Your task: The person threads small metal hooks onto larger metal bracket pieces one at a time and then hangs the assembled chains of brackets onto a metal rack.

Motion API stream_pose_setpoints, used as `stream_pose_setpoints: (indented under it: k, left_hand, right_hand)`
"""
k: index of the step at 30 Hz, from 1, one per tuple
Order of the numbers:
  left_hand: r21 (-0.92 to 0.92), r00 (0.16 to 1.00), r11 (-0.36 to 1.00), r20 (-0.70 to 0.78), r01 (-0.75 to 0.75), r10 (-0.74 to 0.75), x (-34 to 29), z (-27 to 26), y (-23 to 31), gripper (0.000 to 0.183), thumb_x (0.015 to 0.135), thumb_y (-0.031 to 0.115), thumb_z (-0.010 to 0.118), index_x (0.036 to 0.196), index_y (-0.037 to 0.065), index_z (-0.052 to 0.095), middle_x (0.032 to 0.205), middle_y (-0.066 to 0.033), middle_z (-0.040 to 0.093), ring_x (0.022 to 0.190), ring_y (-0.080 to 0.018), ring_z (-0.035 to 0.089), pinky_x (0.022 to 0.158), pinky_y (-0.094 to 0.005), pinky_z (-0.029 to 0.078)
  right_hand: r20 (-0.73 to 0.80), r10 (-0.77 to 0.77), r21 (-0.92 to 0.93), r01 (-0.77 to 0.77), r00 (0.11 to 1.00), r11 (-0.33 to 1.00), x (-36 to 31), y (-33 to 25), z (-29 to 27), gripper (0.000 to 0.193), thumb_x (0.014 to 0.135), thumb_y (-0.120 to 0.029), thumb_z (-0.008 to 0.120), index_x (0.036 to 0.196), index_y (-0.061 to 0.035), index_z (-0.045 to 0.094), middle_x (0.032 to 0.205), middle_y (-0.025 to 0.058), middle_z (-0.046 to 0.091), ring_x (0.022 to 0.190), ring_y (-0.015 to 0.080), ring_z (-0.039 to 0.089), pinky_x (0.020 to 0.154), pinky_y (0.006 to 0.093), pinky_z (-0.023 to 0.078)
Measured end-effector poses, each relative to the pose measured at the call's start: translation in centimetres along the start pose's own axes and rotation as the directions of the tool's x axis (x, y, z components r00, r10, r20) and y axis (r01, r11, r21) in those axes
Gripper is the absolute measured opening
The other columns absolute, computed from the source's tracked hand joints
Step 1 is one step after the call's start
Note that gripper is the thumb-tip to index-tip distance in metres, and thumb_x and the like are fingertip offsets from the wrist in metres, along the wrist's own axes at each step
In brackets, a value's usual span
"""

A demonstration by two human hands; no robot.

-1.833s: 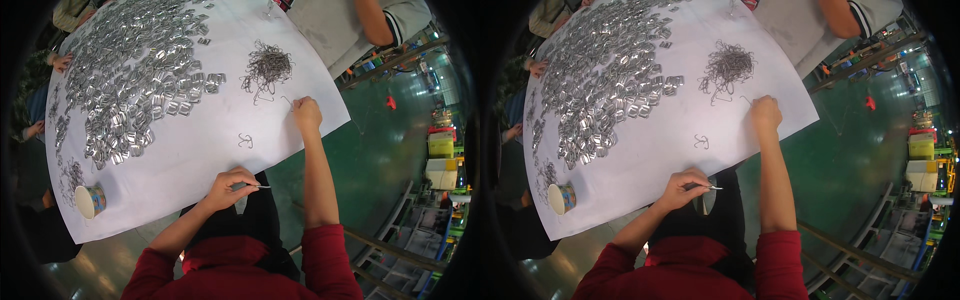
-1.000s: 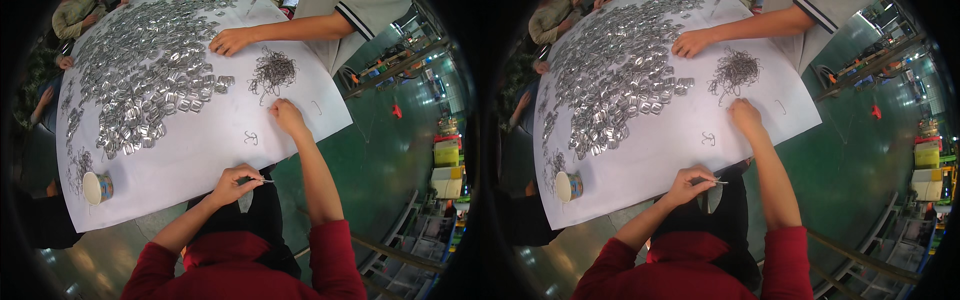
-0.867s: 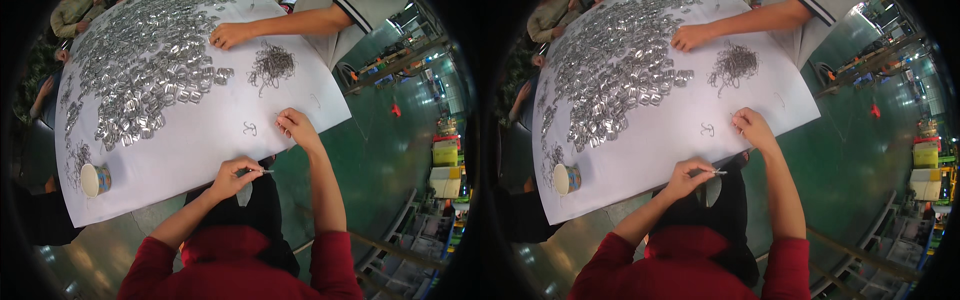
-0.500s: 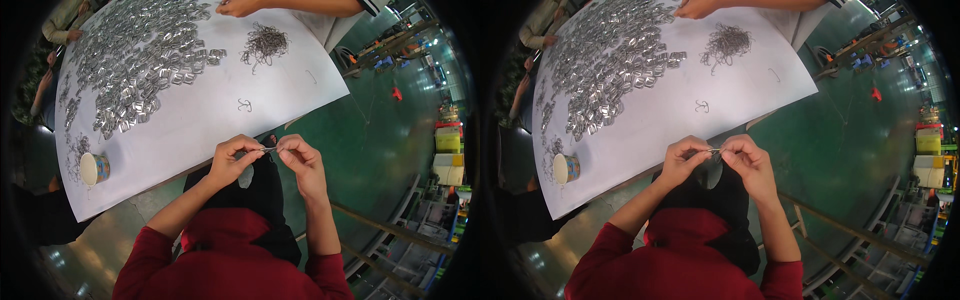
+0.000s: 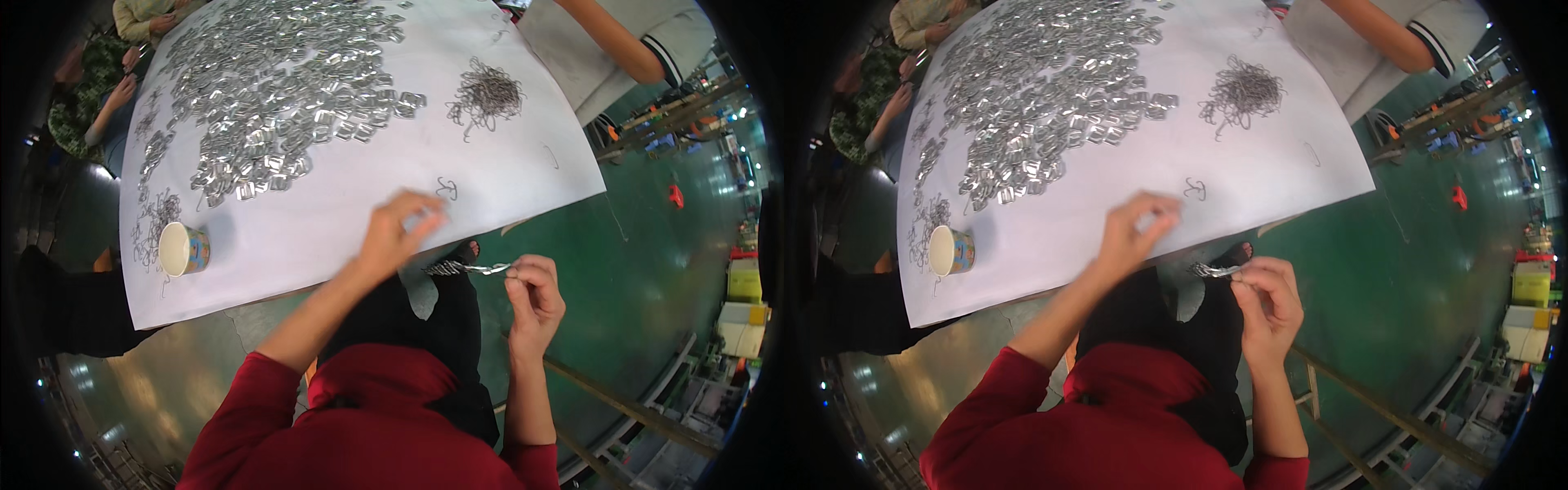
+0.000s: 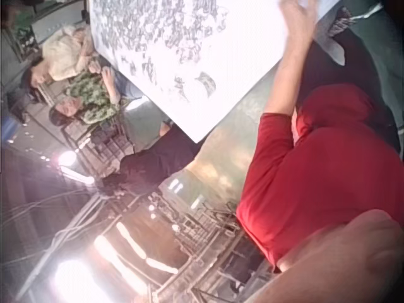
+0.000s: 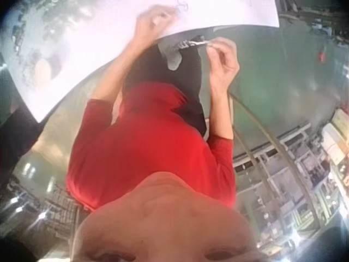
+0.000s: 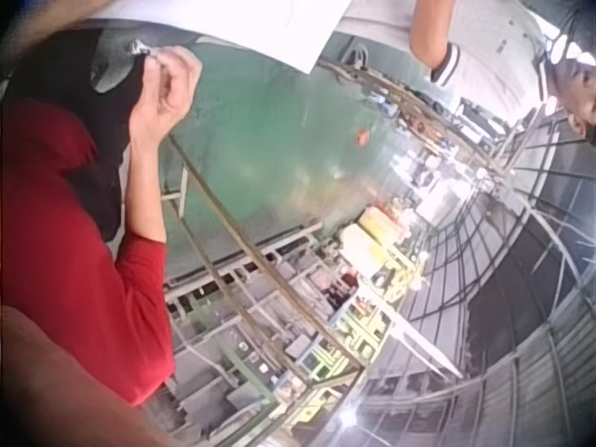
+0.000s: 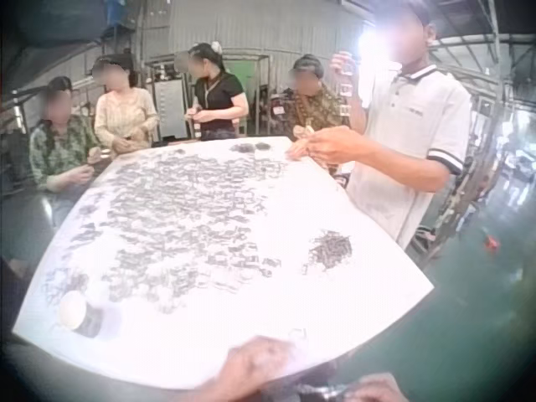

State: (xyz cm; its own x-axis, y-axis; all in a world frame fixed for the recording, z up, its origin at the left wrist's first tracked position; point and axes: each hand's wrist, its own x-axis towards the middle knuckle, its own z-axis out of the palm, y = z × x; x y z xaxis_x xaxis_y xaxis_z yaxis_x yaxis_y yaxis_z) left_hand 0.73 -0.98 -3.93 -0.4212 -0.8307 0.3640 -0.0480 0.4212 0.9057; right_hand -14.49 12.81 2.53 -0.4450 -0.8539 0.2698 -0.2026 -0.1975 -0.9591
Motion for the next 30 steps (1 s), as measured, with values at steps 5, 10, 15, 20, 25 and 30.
stream_pose_setpoints:
  k: [5,10,15,20,25,30]
  left_hand:
    - [0.635,0.965,0.771,-0.224,0.042,0.133,6.5,-5.2,-6.1,0.022,0.079,0.013,0.065,0.096,0.000,0.063,0.091,-0.0147,0.062,0.077,-0.0273,0.059,0.070,-0.0358,0.048]
    - [0.884,0.985,0.438,-0.168,0.166,-0.035,9.1,-5.7,-8.9,0.015,0.080,0.008,0.056,0.089,-0.002,0.059,0.097,-0.0193,0.058,0.090,-0.0325,0.059,0.071,-0.0404,0.051]
    - [0.842,0.962,0.465,-0.245,0.274,-0.122,8.0,-6.5,-8.4,0.022,0.077,0.004,0.051,0.097,0.001,0.059,0.100,-0.0204,0.058,0.084,-0.0359,0.061,0.072,-0.0434,0.050]
    - [0.822,0.948,0.480,-0.311,0.305,-0.070,6.2,-8.7,-7.4,0.028,0.075,0.001,0.050,0.101,0.003,0.061,0.096,-0.0210,0.060,0.081,-0.0390,0.061,0.073,-0.0453,0.050]
    - [0.134,0.889,0.881,-0.143,0.453,-0.436,5.4,-6.9,-3.0,0.023,0.082,0.007,0.060,0.104,0.004,0.062,0.080,-0.0076,0.065,0.074,-0.0165,0.063,0.062,-0.0281,0.050]
    - [-0.188,0.922,0.905,0.142,0.381,-0.359,2.3,-0.7,5.1,0.019,0.084,0.007,0.062,0.102,0.001,0.062,0.088,-0.0048,0.065,0.078,-0.0087,0.060,0.066,-0.0225,0.047]
  right_hand:
    - [0.012,0.058,0.026,-0.058,0.998,0.998,-0.3,-0.9,0.0,0.005,0.081,0.002,0.059,0.086,0.0008,0.060,0.092,0.0083,0.056,0.069,0.0094,0.050,0.061,0.0183,0.040]
    - [0.034,0.118,0.180,-0.123,0.992,0.976,-0.3,-0.7,0.3,0.006,0.085,0.002,0.055,0.090,0.0019,0.058,0.096,0.0133,0.058,0.060,0.0098,0.054,0.049,0.0174,0.039]
    - [0.111,0.141,0.245,-0.165,0.984,0.955,-0.1,-0.1,0.2,0.008,0.088,0.001,0.051,0.095,0.0032,0.055,0.097,0.0162,0.059,0.078,0.0199,0.065,0.056,0.0223,0.052]
    - [0.136,0.160,0.293,-0.194,0.978,0.936,0.3,0.0,0.5,0.009,0.088,0.001,0.050,0.095,0.0032,0.056,0.096,0.0151,0.060,0.083,0.0214,0.065,0.059,0.0237,0.054]
    - [0.150,0.171,0.311,-0.211,0.974,0.927,0.3,0.4,0.2,0.009,0.088,0.000,0.051,0.095,0.0022,0.056,0.093,0.0124,0.061,0.081,0.0194,0.065,0.059,0.0240,0.053]
    - [0.170,0.158,0.308,-0.204,0.973,0.929,0.1,1.3,-0.2,0.008,0.088,0.000,0.052,0.096,0.0016,0.055,0.091,0.0118,0.062,0.079,0.0187,0.065,0.059,0.0240,0.053]
